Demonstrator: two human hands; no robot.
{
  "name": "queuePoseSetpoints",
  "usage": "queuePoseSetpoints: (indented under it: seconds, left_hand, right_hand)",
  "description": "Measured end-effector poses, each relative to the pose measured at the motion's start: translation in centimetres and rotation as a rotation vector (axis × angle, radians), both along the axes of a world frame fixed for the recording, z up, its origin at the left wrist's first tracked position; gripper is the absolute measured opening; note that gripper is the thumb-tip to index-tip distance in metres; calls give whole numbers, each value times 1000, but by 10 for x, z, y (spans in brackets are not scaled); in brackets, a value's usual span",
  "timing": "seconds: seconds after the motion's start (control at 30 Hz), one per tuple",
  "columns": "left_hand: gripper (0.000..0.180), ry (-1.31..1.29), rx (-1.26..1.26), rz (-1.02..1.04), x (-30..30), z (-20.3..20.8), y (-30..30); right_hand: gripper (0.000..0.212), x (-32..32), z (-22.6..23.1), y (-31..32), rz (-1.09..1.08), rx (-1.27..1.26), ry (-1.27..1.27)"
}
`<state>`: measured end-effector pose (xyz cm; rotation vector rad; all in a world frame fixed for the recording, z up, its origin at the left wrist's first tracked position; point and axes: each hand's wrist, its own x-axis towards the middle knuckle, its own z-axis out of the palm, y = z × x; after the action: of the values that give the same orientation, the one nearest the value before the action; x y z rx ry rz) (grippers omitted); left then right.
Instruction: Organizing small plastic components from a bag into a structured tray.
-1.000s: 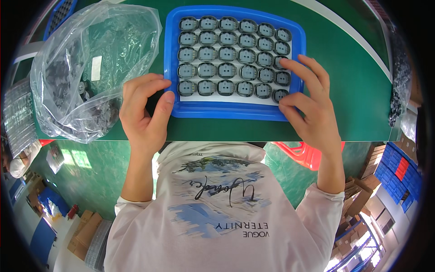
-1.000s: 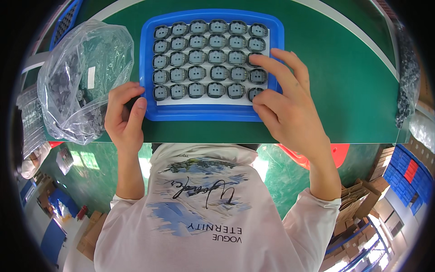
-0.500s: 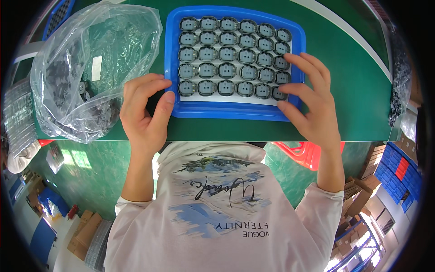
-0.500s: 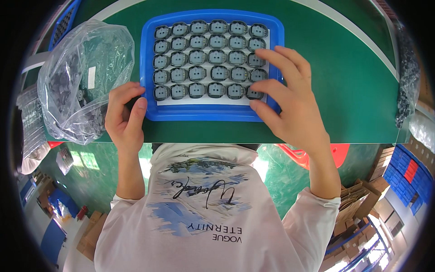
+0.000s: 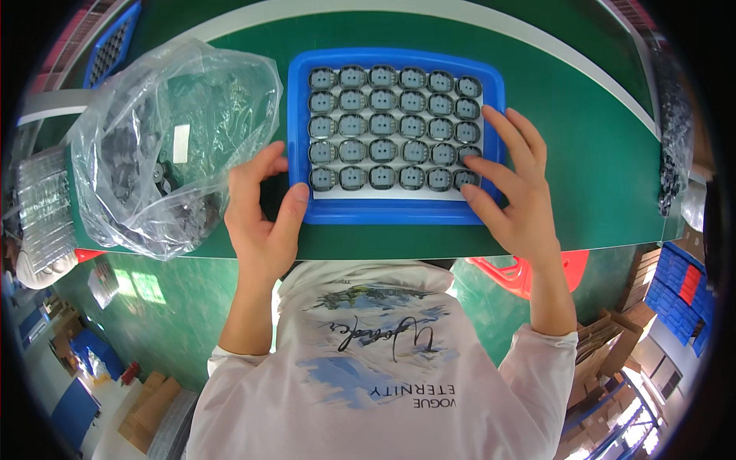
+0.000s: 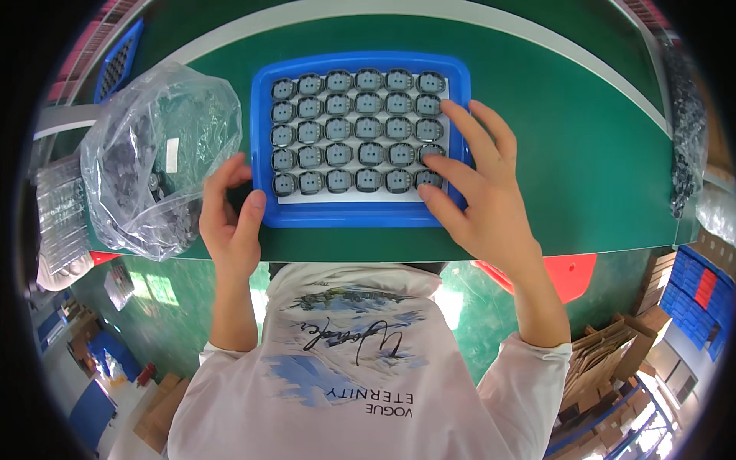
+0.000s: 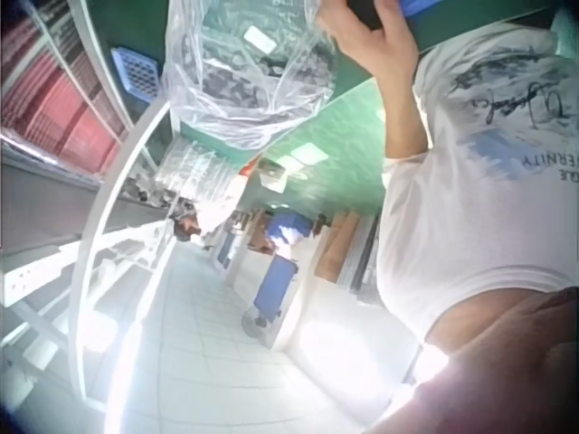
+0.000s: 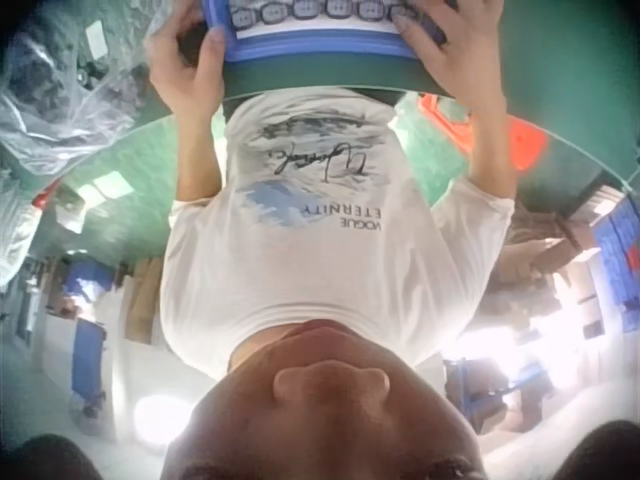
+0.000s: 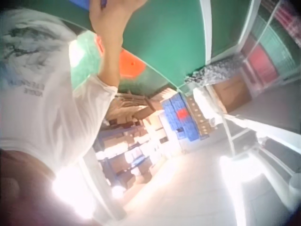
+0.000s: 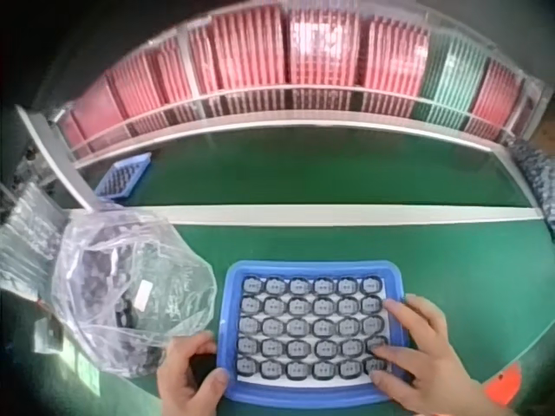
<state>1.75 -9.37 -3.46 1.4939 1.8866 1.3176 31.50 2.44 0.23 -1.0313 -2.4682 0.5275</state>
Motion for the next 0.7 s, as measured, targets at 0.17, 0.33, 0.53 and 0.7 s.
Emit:
queuePoseSetpoints:
  seconds: [0.17,0.33,0.53,0.7]
  left_hand:
    - [47,32,-20,-1,2,2,1]
    - [49,34,-13,-12,3,2,2]
    - [51,55,-19,-25,4,2,3]
    - [50,53,-21,-23,3,3,1]
  right_hand:
    - [27,-3,-3,-2,-20,-36,38]
    - [31,0,-6,-7,-38,-78,78]
    - [37,-5,1,-9,11,-32,-7]
    - [42,-14,0,-6,22,-14,-74]
